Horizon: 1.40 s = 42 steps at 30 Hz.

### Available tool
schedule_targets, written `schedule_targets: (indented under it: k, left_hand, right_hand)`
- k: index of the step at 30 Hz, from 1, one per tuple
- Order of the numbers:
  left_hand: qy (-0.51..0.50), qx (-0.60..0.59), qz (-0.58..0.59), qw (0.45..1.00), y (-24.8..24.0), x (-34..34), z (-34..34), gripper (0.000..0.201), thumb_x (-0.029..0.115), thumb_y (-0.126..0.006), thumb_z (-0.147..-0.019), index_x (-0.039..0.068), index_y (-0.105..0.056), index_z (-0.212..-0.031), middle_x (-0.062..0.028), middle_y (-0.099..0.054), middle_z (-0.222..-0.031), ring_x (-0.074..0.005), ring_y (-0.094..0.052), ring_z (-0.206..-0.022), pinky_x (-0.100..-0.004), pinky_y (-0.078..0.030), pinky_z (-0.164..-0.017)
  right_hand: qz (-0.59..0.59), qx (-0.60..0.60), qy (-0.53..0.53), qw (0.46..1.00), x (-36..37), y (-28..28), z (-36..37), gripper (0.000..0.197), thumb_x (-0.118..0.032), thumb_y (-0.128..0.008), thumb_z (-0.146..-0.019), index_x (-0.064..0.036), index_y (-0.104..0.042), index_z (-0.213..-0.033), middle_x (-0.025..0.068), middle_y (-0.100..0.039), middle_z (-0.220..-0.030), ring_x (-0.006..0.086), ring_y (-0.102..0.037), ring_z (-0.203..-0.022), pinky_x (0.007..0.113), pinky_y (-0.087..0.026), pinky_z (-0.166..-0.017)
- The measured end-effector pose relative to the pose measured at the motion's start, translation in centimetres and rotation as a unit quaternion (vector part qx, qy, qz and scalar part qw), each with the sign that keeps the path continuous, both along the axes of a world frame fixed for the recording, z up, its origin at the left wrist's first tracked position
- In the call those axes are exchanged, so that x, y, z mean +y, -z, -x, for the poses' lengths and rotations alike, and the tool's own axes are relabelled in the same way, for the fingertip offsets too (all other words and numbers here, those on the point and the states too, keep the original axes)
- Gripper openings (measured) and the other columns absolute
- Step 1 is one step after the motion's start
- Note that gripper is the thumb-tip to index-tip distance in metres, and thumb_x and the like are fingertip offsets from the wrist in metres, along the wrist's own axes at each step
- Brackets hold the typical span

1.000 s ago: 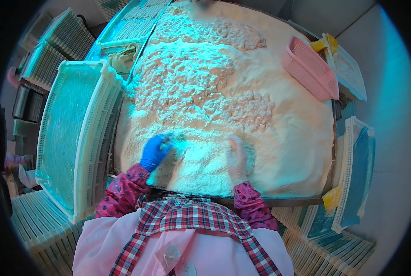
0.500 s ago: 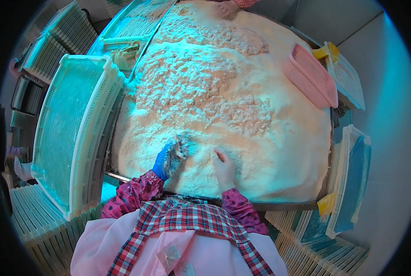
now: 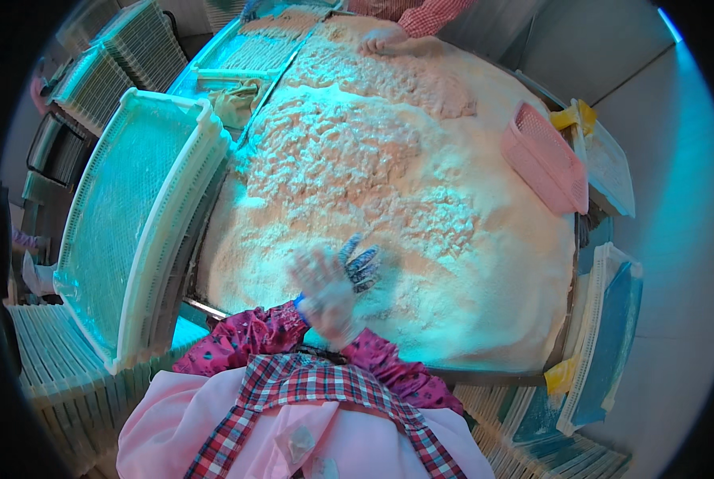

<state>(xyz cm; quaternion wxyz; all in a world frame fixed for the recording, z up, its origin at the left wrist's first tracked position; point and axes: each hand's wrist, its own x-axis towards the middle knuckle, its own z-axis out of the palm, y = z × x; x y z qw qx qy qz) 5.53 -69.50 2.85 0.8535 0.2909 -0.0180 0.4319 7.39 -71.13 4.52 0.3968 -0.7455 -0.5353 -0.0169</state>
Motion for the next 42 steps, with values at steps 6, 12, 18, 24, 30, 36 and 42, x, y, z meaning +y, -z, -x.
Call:
schedule_targets:
  k: [6, 12, 18, 24, 30, 36, 42]
  left_hand:
    - [0.424, 0.287, -0.032, 0.859, 2.1, 6.9, 2.7, 0.057, 0.040, -0.031, -0.096, 0.017, -0.014, -0.145, -0.0037, -0.014, -0.151, -0.0261, -0.019, -0.137, -0.0473, -0.012, -0.111]
    - [0.284, 0.179, 0.010, 0.942, 3.0, 6.1, 1.8, 0.061, 0.047, -0.028, -0.096, 0.009, -0.022, -0.143, -0.0084, -0.025, -0.146, -0.0254, -0.027, -0.132, -0.0398, -0.020, -0.110]
    - [0.270, 0.451, 0.054, 0.849, 5.4, 11.6, 1.6, 0.059, 0.054, -0.033, -0.093, 0.004, -0.060, -0.102, -0.0047, -0.063, -0.089, -0.0179, -0.057, -0.077, -0.0351, -0.047, -0.075]
    - [0.200, 0.632, -0.451, 0.598, 7.8, 13.9, 4.9, 0.053, 0.053, -0.042, -0.090, 0.011, -0.052, -0.121, -0.0101, -0.061, -0.112, -0.0245, -0.059, -0.098, -0.0391, -0.048, -0.080]
    - [0.286, 0.273, -0.151, 0.906, 8.6, 7.1, 4.9, 0.068, 0.045, -0.036, -0.094, 0.011, -0.009, -0.146, -0.0088, -0.010, -0.151, -0.0201, -0.011, -0.138, -0.0350, -0.018, -0.110]
    - [0.256, 0.228, 0.243, 0.907, 7.3, 9.8, 4.5, 0.058, 0.043, -0.040, -0.094, 0.005, -0.030, -0.137, -0.0109, -0.041, -0.129, -0.0216, -0.042, -0.112, -0.0366, -0.037, -0.094]
    - [0.131, 0.298, 0.211, 0.922, -3.3, 18.2, 7.3, 0.045, 0.041, -0.040, -0.095, 0.006, -0.046, -0.123, -0.0069, -0.057, -0.096, -0.0145, -0.052, -0.073, -0.0266, -0.044, -0.065]
  right_hand:
    - [-0.012, -0.001, 0.243, 0.970, -0.9, 3.7, -2.3, 0.049, -0.026, -0.035, -0.091, -0.0111, -0.037, -0.137, 0.0149, -0.023, -0.147, 0.0346, -0.011, -0.138, 0.055, -0.004, -0.109]
    - [-0.076, 0.141, 0.259, 0.953, 1.1, 4.0, -1.3, 0.052, -0.031, -0.031, -0.093, -0.0075, -0.032, -0.139, 0.0173, -0.025, -0.146, 0.0347, -0.012, -0.138, 0.050, -0.005, -0.110]
    - [-0.115, 0.155, 0.011, 0.981, 1.0, 2.9, 2.8, 0.069, -0.043, -0.030, -0.095, 0.0071, -0.014, -0.140, 0.0290, -0.016, -0.144, 0.0379, -0.014, -0.136, 0.046, -0.011, -0.110]
    - [0.090, 0.059, 0.137, 0.985, -1.6, 4.9, -0.9, 0.063, -0.029, -0.040, -0.092, 0.0056, -0.017, -0.140, 0.0247, -0.022, -0.144, 0.0371, -0.016, -0.136, 0.048, -0.010, -0.110]
    - [0.025, -0.021, 0.118, 0.992, 1.2, 2.8, 0.5, 0.056, -0.032, -0.026, -0.091, -0.0029, -0.030, -0.140, 0.0188, -0.023, -0.146, 0.0344, -0.014, -0.138, 0.047, -0.006, -0.111]
    - [-0.091, 0.152, -0.086, 0.981, 5.3, 1.6, -0.7, 0.065, -0.039, -0.044, -0.091, -0.0007, -0.027, -0.140, 0.0224, -0.028, -0.142, 0.0360, -0.028, -0.132, 0.043, -0.021, -0.107]
    - [0.046, -0.046, 0.098, 0.993, 11.5, 2.1, -17.2, 0.032, -0.019, -0.065, -0.076, -0.0042, -0.056, -0.103, 0.0143, -0.058, -0.095, 0.0330, -0.053, -0.092, 0.044, -0.043, -0.078]
